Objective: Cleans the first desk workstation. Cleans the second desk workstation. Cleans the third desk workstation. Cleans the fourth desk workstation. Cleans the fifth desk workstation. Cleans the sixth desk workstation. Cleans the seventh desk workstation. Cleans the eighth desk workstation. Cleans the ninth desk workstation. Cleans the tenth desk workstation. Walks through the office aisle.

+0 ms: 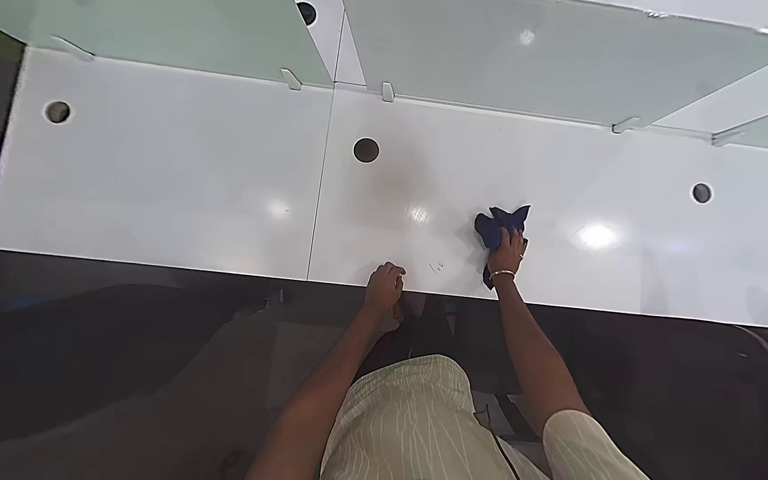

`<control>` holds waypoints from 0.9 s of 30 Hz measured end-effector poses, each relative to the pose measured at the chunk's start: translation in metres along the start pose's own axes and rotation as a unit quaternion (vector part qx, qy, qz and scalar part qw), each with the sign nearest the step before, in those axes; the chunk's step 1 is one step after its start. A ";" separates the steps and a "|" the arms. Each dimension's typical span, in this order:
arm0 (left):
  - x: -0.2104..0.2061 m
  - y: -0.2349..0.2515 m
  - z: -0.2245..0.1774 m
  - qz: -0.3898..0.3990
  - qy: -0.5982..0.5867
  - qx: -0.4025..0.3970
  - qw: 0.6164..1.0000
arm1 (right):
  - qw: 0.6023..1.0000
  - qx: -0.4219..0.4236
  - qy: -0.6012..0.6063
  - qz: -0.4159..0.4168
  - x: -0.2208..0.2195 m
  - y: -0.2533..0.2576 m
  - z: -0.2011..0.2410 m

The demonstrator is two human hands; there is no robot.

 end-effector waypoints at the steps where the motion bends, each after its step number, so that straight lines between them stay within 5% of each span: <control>1: 0.005 0.007 -0.005 0.000 0.005 0.002 1.000 | 1.000 -0.014 0.009 -0.002 0.000 0.001 0.009; 8: -0.002 0.021 -0.018 -0.006 0.018 0.026 0.999 | 0.965 0.247 -0.018 0.081 -0.064 -0.140 0.000; 11: -0.017 0.005 -0.005 -0.054 0.026 0.006 0.998 | 0.949 0.301 -0.020 0.088 -0.057 -0.108 0.004; 16: -0.029 0.005 0.007 -0.110 0.051 -0.032 0.992 | 0.965 0.244 -0.006 0.099 -0.040 0.017 0.107; 19: -0.030 0.004 0.006 -0.125 0.045 -0.022 0.991 | 0.968 0.229 0.012 0.099 -0.048 0.023 0.142; 24: -0.033 -0.010 0.014 -0.152 0.013 0.005 0.988 | 0.924 0.358 -0.002 0.137 -0.069 -0.108 0.052; 27: -0.035 -0.021 0.022 -0.122 0.018 0.024 0.992 | 0.894 0.424 -0.047 0.142 -0.063 -0.114 0.009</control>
Point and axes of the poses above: each hand's wrist, its own y-axis towards the middle knuckle, its own x-axis out of the back of the hand, z = x × y, the point moved 1 cm from there along y, towards the middle knuckle, and after that the axes turned 14 degrees about z, right-handed, at the moved point
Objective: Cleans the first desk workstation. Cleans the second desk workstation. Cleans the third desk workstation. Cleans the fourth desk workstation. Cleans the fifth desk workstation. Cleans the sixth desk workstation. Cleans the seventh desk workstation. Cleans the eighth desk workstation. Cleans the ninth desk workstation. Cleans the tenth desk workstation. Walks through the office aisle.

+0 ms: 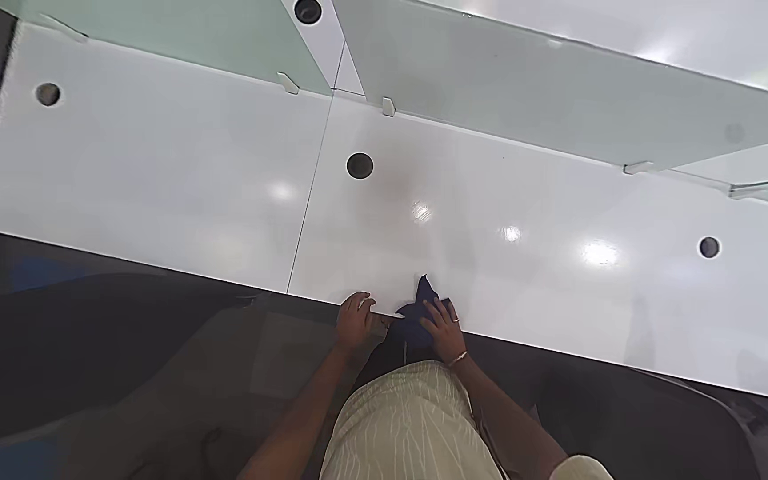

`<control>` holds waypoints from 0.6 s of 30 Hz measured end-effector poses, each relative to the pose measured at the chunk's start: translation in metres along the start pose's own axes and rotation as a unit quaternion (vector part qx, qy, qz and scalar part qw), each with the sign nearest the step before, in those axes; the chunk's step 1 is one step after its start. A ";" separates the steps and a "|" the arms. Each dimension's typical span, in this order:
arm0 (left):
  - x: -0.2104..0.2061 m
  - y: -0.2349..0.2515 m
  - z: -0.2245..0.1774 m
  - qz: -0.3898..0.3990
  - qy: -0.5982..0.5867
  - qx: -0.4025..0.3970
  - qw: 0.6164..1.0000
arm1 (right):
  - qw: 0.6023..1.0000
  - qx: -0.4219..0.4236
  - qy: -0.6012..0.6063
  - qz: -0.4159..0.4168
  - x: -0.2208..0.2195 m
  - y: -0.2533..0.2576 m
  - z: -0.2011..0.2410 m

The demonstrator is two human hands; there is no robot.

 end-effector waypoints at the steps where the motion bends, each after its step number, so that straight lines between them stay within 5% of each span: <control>1: -0.001 -0.002 0.002 0.008 0.004 0.002 1.000 | 1.000 0.013 0.004 0.011 0.011 0.004 -0.012; 3: -0.001 0.002 0.003 0.011 0.006 0.003 1.000 | 0.999 -0.029 0.039 0.009 0.048 0.022 -0.044; 5: -0.001 0.005 0.001 0.010 0.007 0.012 1.000 | 0.985 -0.161 0.041 -0.054 0.083 0.032 -0.096; 9: 0.007 0.012 -0.006 -0.010 0.010 0.030 0.999 | 0.907 -0.375 0.013 -0.188 0.099 0.015 -0.159; 11: 0.007 0.016 -0.010 -0.014 0.001 0.042 0.999 | 0.922 -0.345 0.028 -0.173 0.081 0.009 -0.122; 14: 0.004 0.010 -0.010 -0.001 -0.009 0.063 0.998 | 0.985 -0.147 0.055 -0.076 0.041 0.017 -0.046; 16: 0.004 0.009 -0.011 -0.014 -0.011 0.059 0.998 | 0.999 -0.011 0.029 -0.018 0.040 0.050 -0.039; 18: 0.005 0.008 -0.013 -0.023 -0.019 0.060 0.998 | 0.998 0.009 0.037 0.047 0.081 0.102 -0.061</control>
Point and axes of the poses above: each hand's wrist, its own y-axis towards the middle knuckle, its own x-axis out of the back of the hand, z = x × y, the point moved 1 cm from there along y, towards the middle knuckle, and after that the axes turned 14 degrees about z, right-handed, at the moved point
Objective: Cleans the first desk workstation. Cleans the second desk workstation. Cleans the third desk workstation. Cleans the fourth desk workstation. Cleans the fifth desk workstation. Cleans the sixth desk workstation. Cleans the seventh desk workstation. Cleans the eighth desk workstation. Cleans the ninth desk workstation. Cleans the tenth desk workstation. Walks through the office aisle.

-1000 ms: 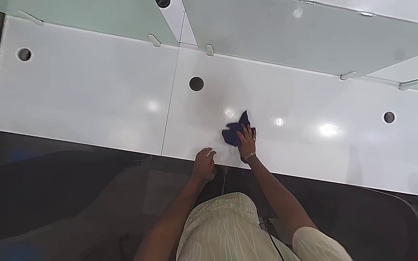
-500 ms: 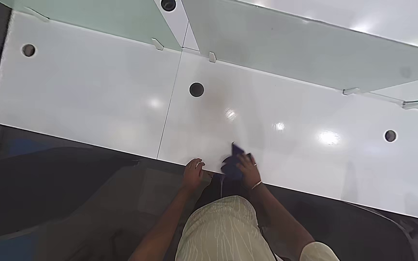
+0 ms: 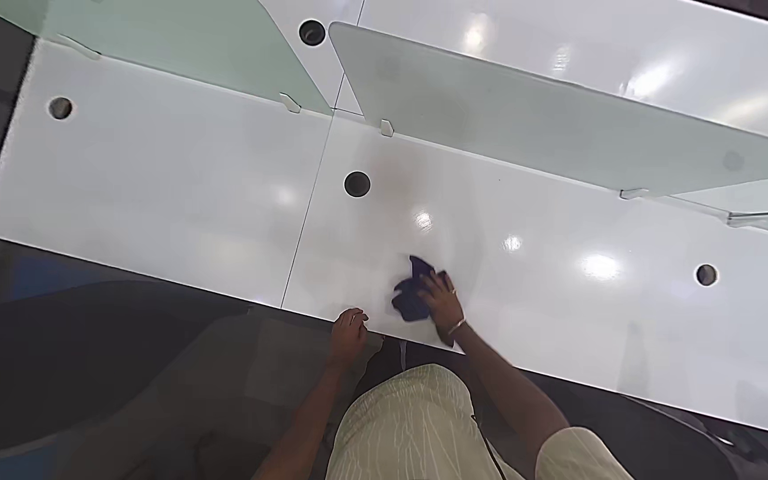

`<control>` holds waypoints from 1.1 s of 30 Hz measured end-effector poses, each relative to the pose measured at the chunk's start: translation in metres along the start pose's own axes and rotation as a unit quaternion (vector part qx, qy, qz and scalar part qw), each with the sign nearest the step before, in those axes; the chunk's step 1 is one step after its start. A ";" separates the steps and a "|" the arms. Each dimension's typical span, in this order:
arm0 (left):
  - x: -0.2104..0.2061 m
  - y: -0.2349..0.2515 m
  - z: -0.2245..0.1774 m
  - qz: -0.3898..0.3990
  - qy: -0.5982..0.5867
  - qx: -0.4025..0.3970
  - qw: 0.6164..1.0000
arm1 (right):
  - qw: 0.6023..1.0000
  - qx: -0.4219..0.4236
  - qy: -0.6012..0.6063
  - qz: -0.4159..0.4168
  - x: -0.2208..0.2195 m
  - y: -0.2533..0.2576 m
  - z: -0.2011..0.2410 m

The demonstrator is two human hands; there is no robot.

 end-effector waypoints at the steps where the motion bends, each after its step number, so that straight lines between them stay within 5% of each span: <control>1: 0.001 -0.002 -0.002 0.004 -0.007 0.007 1.000 | 0.999 -0.039 0.002 0.011 0.032 0.024 -0.019; 5: 0.001 -0.012 -0.007 -0.011 -0.025 0.042 0.999 | 0.944 -0.293 -0.022 -0.149 0.156 0.105 -0.136; 8: -0.001 -0.024 -0.006 -0.068 -0.026 0.054 0.996 | 0.884 -0.396 0.014 -0.250 0.193 0.161 -0.161; 10: -0.008 -0.033 -0.006 -0.075 -0.035 0.077 0.994 | 0.914 -0.327 -0.014 -0.240 0.172 0.189 -0.121; 13: -0.018 -0.041 -0.011 -0.042 -0.051 0.095 0.993 | 0.988 -0.089 -0.033 -0.122 0.108 0.191 -0.026; 16: -0.012 -0.034 -0.011 -0.025 -0.054 0.090 0.994 | 0.996 0.069 -0.047 0.025 0.070 0.158 -0.010; 18: -0.010 -0.029 -0.008 -0.026 -0.055 0.088 0.994 | 0.998 0.035 -0.044 0.005 0.096 0.127 -0.059; 22: -0.009 -0.026 -0.005 -0.023 -0.051 0.088 0.995 | 0.948 -0.260 -0.041 -0.176 0.160 0.068 -0.184; 24: -0.008 -0.025 -0.005 -0.029 -0.043 0.085 0.995 | 0.915 -0.328 -0.021 -0.232 0.143 0.032 -0.192; 27: -0.009 -0.025 -0.007 -0.024 -0.044 0.101 0.994 | 0.943 -0.281 -0.004 -0.181 0.056 -0.031 -0.101; 30: -0.013 -0.025 -0.009 -0.017 -0.046 0.100 0.994 | 0.993 -0.086 -0.006 -0.082 -0.038 -0.087 -0.018; 33: -0.011 -0.026 -0.008 -0.030 -0.047 0.097 0.994 | 0.999 0.011 -0.027 -0.029 -0.024 -0.073 -0.031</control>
Point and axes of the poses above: each hand's wrist, its own y-axis towards the middle knuckle, its own x-axis out of the back of the hand, z = x × y, the point moved 1 cm from there along y, towards the middle knuckle, and after that the axes turned 14 degrees about z, right-handed, at the moved point
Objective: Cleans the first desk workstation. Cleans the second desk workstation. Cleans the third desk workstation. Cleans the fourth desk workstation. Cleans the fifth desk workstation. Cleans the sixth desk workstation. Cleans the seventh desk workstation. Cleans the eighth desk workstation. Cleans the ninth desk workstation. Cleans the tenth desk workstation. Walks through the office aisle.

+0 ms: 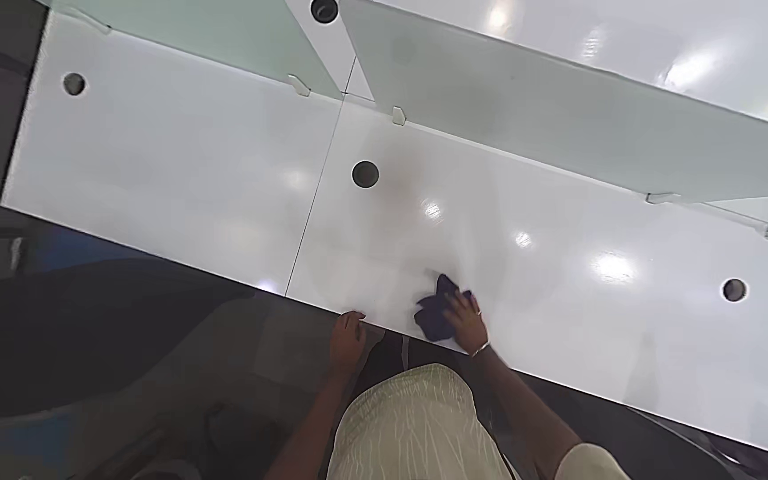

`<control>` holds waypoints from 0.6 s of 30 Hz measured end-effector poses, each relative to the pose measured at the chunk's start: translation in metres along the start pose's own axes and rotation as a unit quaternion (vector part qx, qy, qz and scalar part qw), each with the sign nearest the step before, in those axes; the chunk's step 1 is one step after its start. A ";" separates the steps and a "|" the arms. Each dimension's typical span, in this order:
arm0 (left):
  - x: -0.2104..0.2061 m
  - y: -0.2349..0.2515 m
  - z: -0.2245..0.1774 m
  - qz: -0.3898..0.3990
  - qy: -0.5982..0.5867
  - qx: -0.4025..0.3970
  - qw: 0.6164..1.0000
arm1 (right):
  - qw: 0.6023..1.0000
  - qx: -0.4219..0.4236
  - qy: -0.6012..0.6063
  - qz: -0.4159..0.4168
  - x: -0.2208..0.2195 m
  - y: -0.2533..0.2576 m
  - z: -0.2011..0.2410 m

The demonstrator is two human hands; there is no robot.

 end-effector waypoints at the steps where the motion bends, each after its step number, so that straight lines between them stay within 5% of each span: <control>1: 0.001 -0.004 0.000 0.001 -0.004 0.001 1.000 | 0.999 -0.032 0.011 0.019 0.025 0.017 -0.015; 5: 0.004 -0.019 0.003 0.001 -0.012 0.024 1.000 | 0.961 -0.258 -0.019 -0.097 0.129 0.134 -0.102; 8: 0.006 -0.036 0.011 0.010 -0.023 0.056 0.998 | 0.933 -0.321 -0.005 -0.164 0.155 0.200 -0.112; 14: -0.004 -0.062 0.028 0.075 -0.034 0.106 0.991 | 0.999 -0.017 0.024 0.014 0.008 0.128 0.069; 16: -0.006 -0.064 0.035 0.075 -0.033 0.094 0.992 | 0.996 0.070 0.014 0.057 -0.019 0.088 0.080; 18: -0.006 -0.071 0.040 0.073 -0.037 0.084 0.993 | 0.996 0.067 0.001 0.053 -0.012 0.062 0.056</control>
Point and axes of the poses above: each hand's wrist, its own y-axis towards the middle knuckle, its own x-axis out of the back of the hand, z = x × y, the point moved 1 cm from there along y, towards the middle knuckle, and after that the axes turned 14 degrees about z, right-handed, at the moved point
